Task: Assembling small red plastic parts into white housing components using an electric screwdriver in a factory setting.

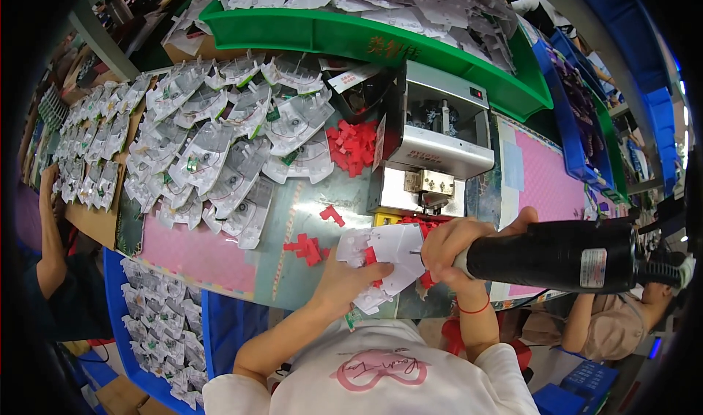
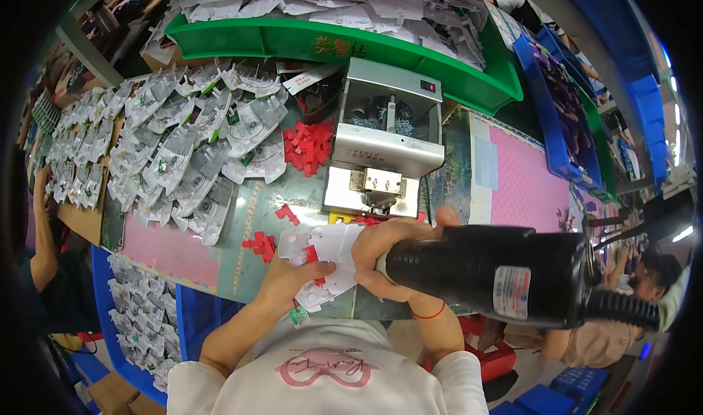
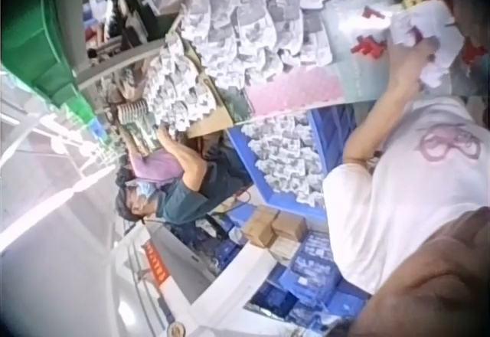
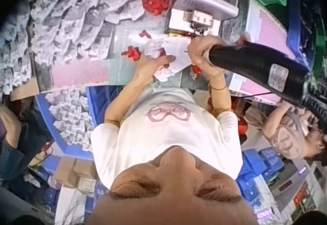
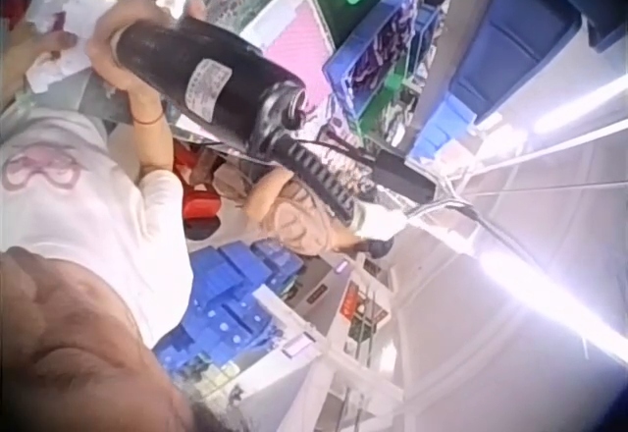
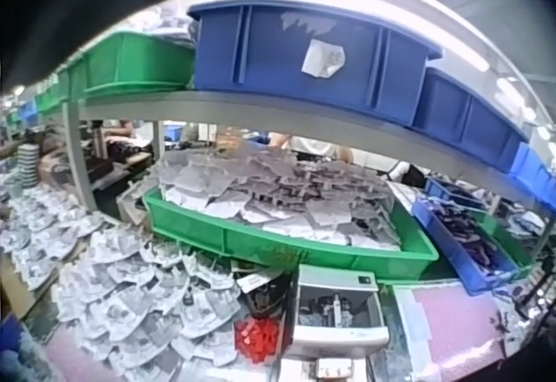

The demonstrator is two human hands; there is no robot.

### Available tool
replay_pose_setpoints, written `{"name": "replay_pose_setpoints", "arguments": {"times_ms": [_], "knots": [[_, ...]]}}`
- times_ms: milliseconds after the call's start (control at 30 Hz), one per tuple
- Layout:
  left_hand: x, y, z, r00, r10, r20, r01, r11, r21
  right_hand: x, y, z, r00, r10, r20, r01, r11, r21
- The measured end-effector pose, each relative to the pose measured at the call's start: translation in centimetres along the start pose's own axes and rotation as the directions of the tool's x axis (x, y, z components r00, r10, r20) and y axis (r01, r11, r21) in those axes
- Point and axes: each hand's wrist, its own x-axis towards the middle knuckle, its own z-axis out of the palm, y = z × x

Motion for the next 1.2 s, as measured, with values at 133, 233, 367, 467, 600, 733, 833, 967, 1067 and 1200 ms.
{"name": "replay_pose_setpoints", "arguments": {"times_ms": [133, 233, 367, 467, 600, 733, 833, 967, 1067, 1200], "knots": [[0.1, 0.6, -0.2, 0.996, -0.083, 0.01, 0.082, 0.99, 0.114, 0.6, -0.3, -0.2, 0.978, -0.077, 0.191, 0.082, 0.996, -0.018], [0.3, 0.8, -0.4, 0.994, -0.093, 0.058, 0.085, 0.988, 0.13, 0.7, -0.9, 0.7, 0.987, -0.056, 0.152, 0.053, 0.998, 0.024], [0.2, 1.2, -0.1, 0.99, -0.09, 0.105, 0.076, 0.989, 0.124, 0.7, -1.5, 0.6, 0.987, -0.111, 0.12, 0.101, 0.991, 0.084], [0.3, 0.7, -0.5, 0.997, -0.019, 0.078, 0.002, 0.976, 0.216, 0.8, -1.6, 0.5, 0.99, -0.051, 0.132, 0.052, 0.999, -0.007], [1.1, -0.2, -0.6, 0.993, -0.066, 0.096, 0.049, 0.984, 0.174, 1.7, -1.8, -1.4, 0.995, -0.025, 0.092, 0.049, 0.963, -0.265], [1.8, -1.1, -1.0, 0.983, -0.121, 0.139, 0.106, 0.989, 0.107, 2.5, 0.0, -1.7, 0.972, -0.205, -0.118, 0.143, 0.907, -0.395], [1.9, -1.2, -1.0, 0.976, -0.146, 0.163, 0.131, 0.987, 0.098, 2.8, 0.7, -2.2, 0.988, -0.098, -0.116, 0.017, 0.83, -0.557], [2.7, -2.1, -1.3, 0.954, -0.202, 0.223, 0.183, 0.978, 0.1, 2.6, 1.2, -2.2, 0.964, -0.049, -0.26, -0.086, 0.87, -0.485], [2.3, -1.9, -1.0, 0.952, -0.216, 0.216, 0.201, 0.975, 0.09, 2.2, 0.3, -1.2, 0.956, 0.119, -0.267, -0.219, 0.897, -0.383], [2.3, -1.8, -0.8, 0.941, -0.25, 0.226, 0.235, 0.968, 0.091, 1.5, -0.2, -0.6, 0.978, 0.166, -0.124, -0.179, 0.978, -0.103]]}}
